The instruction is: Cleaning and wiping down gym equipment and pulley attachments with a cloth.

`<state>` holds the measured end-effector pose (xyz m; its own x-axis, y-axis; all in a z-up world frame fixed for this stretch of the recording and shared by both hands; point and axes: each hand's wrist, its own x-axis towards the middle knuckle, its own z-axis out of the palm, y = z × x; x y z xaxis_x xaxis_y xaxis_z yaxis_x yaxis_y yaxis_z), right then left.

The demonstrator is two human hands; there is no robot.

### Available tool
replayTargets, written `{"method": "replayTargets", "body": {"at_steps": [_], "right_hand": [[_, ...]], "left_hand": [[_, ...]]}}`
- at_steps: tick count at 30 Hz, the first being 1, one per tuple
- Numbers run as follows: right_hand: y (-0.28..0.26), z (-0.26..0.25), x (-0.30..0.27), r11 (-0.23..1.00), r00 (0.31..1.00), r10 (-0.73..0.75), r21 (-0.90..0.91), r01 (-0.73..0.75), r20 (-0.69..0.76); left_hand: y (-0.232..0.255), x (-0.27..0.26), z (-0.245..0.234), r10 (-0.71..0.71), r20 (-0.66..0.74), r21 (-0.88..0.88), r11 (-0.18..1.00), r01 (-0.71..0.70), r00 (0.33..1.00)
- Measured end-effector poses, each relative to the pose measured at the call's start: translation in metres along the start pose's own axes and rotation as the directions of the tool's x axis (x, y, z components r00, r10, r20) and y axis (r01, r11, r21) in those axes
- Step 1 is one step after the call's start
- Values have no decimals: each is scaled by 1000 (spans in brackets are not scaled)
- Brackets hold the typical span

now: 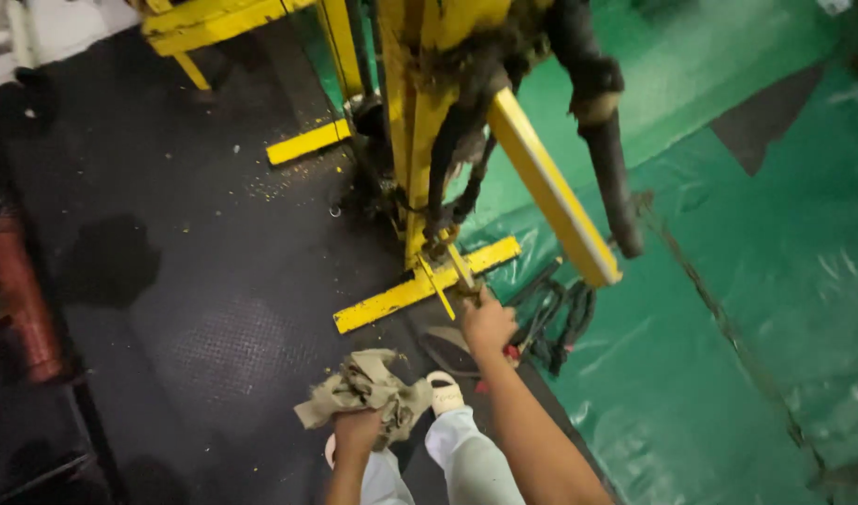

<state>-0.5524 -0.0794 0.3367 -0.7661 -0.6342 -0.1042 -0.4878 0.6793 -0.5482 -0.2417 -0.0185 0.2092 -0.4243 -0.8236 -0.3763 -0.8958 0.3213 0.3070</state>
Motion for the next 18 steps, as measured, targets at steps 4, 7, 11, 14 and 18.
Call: {"method": "replayTargets", "body": {"at_steps": [4, 7, 11, 14, 18], "right_hand": [[-15, -6, 41, 958, 987, -86, -262, 120, 137], [-41, 7, 73, 898, 954, -188, -354, 263, 232], [-61, 34, 120, 912, 944, -126, -339, 231, 304], [-34, 55, 128, 968, 950, -147, -158, 196, 277], [-3, 37, 85, 913, 925, -364, 156, 378, -112]], "left_hand": [[-1, 9, 30, -20, 41, 199, 980, 12, 999], [4, -1, 27, 31, -297, 45, 999, -18, 954], [14, -24, 0, -8, -423, -78, 997, -27, 906], [27, -42, -42, -68, -301, -91, 995, 43, 951], [32, -24, -72, -94, -330, -454, 888, -71, 939]]}}
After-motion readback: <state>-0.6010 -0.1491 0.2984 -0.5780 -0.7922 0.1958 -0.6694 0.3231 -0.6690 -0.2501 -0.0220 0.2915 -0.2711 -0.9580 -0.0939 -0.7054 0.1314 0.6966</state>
